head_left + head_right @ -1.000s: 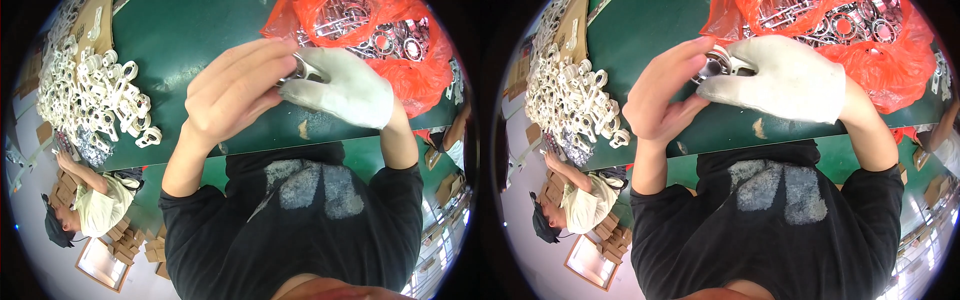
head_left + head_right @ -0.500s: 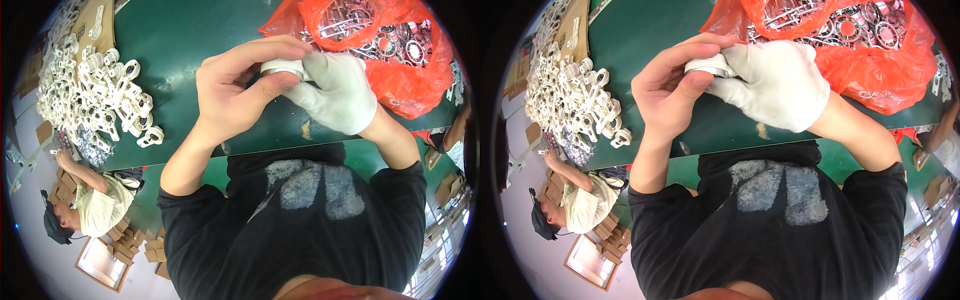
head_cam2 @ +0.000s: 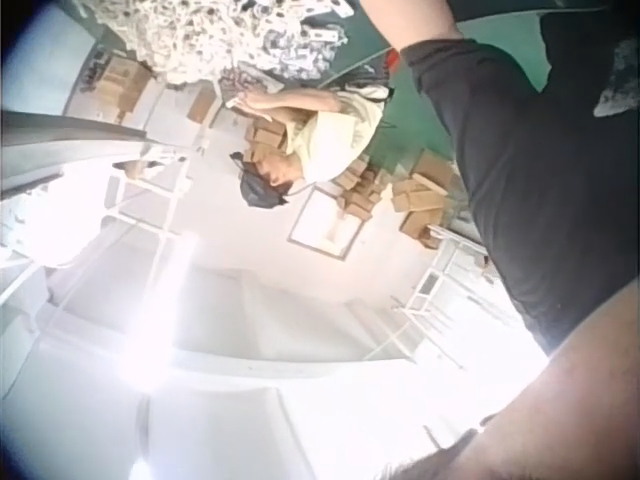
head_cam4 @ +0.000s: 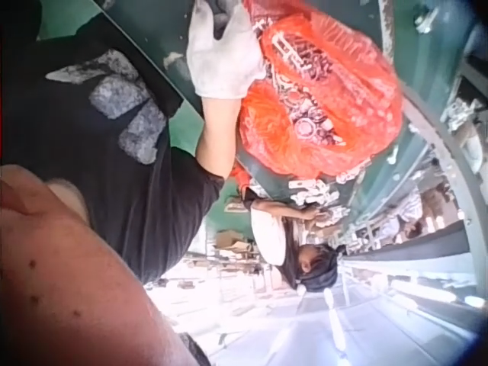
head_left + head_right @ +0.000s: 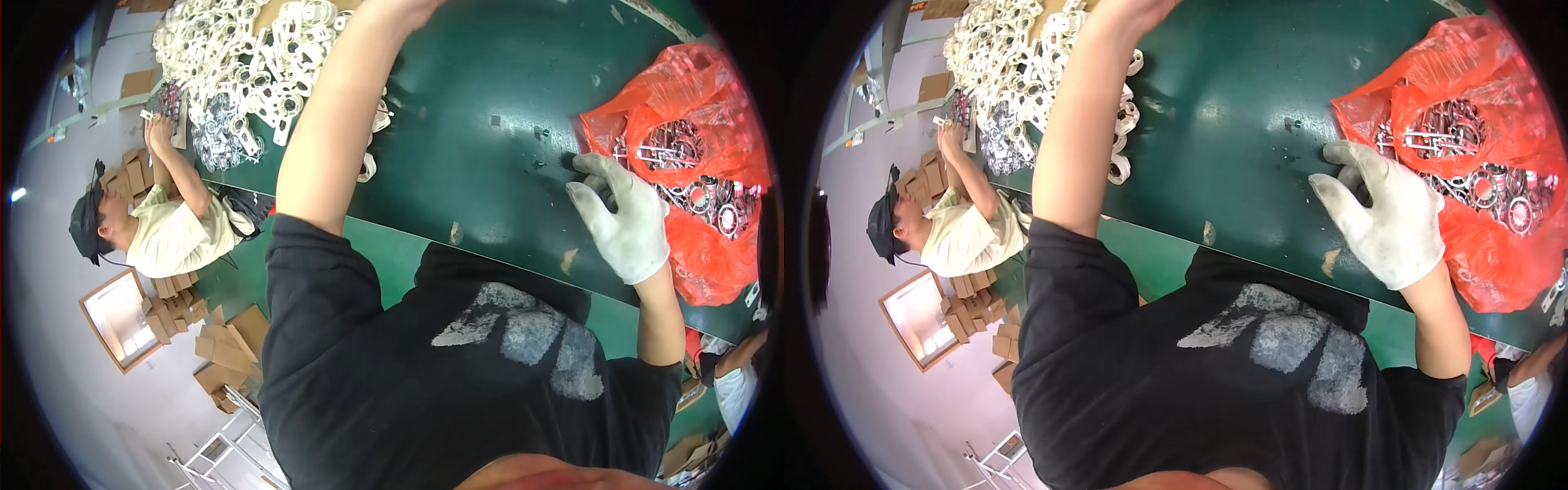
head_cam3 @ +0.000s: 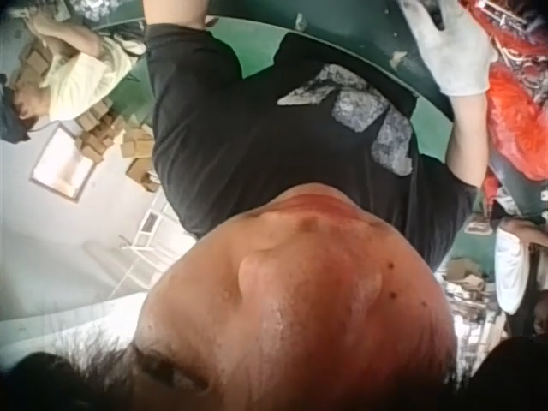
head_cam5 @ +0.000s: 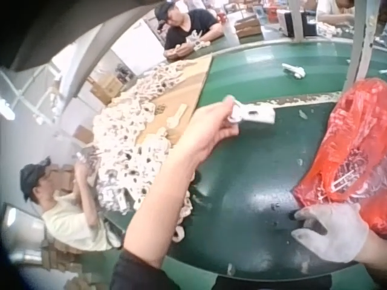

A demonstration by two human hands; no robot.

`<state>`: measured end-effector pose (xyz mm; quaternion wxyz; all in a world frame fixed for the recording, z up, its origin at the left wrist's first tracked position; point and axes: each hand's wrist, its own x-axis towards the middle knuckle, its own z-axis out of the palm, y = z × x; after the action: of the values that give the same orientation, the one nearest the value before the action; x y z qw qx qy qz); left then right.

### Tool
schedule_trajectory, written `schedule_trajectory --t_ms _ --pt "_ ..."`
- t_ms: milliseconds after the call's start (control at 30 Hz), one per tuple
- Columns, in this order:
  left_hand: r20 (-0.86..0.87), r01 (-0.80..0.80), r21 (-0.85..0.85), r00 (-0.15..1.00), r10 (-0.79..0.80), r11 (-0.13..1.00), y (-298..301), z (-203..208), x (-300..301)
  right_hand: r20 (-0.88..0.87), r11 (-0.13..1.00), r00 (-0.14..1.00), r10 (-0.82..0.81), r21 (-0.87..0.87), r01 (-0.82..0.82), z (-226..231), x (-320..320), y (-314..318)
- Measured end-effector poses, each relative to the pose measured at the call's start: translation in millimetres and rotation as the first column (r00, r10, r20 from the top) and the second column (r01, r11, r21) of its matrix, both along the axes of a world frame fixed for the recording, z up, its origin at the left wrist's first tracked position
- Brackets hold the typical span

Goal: The person assembles small metal components into plastic frames by hand, fitting the components into the frames.

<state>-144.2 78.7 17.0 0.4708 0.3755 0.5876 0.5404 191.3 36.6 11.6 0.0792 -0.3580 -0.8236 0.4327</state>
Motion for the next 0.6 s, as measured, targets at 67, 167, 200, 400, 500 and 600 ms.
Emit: schedule_trajectory --t_ms 67,167,200,400,500,600 --pt "0.17 -0.077 0.132 0.984 0.054 0.988 6.8 11.3 -16.0 0.009 0.998 1.0 -0.01 0.062 0.01 -1.1 -1.0 0.9" --pt "-0.317 -0.191 0.222 0.913 0.256 0.956 -4.7 30.4 -36.3 0.022 0.993 1.0 -0.017 0.117 0.014 -4.7 -0.5 2.4" --pt "-0.594 -0.204 0.212 0.75 0.292 0.956 -11.9 30.3 -56.9 0.027 0.993 0.999 -0.027 0.115 0.023 -6.8 -0.4 1.6" --pt "-0.992 0.034 0.123 0.014 0.122 0.992 -109.1 6.6 -113.8 -0.064 0.978 0.996 0.058 0.203 -0.043 -6.8 -0.6 -1.4" --pt "-0.998 -0.336 0.056 -0.029 0.049 0.94 -108.0 -21.4 -73.7 -0.057 0.977 0.998 0.038 0.211 -0.025 -10.2 -1.7 -2.0" --pt "-0.992 -0.202 0.12 0.004 0.124 0.972 -115.2 -28.4 -52.4 -0.02 0.979 0.999 0.05 0.197 -0.045 -5.9 -4.0 -1.5"
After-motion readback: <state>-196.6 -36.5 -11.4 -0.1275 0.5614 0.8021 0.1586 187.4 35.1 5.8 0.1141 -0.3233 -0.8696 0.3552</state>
